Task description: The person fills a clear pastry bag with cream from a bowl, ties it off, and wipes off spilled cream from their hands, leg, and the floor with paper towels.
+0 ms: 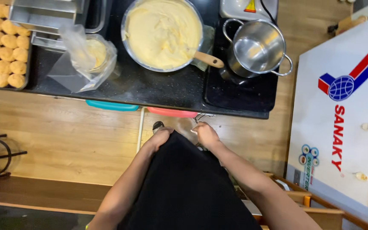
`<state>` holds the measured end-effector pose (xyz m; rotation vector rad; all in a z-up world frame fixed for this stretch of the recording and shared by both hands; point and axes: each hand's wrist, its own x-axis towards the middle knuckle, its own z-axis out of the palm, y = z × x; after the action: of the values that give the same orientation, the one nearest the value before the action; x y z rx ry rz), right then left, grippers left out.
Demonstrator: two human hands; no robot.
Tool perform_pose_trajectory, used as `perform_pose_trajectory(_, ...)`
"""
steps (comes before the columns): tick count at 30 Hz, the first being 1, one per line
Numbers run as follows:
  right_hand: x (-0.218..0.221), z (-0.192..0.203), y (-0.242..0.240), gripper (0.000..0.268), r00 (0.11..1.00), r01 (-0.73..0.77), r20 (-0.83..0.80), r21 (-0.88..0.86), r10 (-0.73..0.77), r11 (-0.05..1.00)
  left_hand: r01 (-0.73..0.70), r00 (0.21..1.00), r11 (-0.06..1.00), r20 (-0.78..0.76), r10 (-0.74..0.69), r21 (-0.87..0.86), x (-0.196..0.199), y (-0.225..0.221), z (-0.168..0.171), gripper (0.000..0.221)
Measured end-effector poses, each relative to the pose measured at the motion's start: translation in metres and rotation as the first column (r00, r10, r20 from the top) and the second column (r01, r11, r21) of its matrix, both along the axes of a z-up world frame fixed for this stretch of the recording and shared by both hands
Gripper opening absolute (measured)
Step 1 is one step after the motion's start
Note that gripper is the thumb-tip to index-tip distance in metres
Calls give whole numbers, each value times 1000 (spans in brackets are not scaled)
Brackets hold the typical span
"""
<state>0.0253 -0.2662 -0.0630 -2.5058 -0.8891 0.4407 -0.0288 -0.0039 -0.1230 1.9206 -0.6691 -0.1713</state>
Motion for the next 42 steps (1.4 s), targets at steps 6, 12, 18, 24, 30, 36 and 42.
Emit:
perform_pose_trajectory(6,14,45,48,21,932,192,-302,-57,-200,980,-220,348,808,-730,589,547,-24,41,129,53)
perform_pose_trajectory(12,-13,87,134,18,801,208,-586,80,-123,975,-750,178,644,-893,414,149,-77,55,102,59)
perform_pose_trajectory(18,-41,105,182,16,819,4,-562,204,114,979,-941,112,335,-888,445,50,-148,52,80,49)
perform_pose_trajectory(24,-45,44,163,19,738,-85,-648,190,190,978,-952,-298,-78,-832,468,297,-267,24,25,30)
perform_pose_trajectory(30,-68,24,159,19,743,-151,-642,117,190,982,-756,-650,-336,-704,286,561,-357,-46,31,34)
perform_pose_trajectory(36,-156,80,176,35,314,-179,-911,220,267,959,-615,-788,-342,-572,229,710,-389,-122,43,26)
perform_pose_trajectory(42,-145,74,166,63,395,-838,-707,-15,587,546,-563,-809,-152,-504,302,812,-386,-170,-1,38)
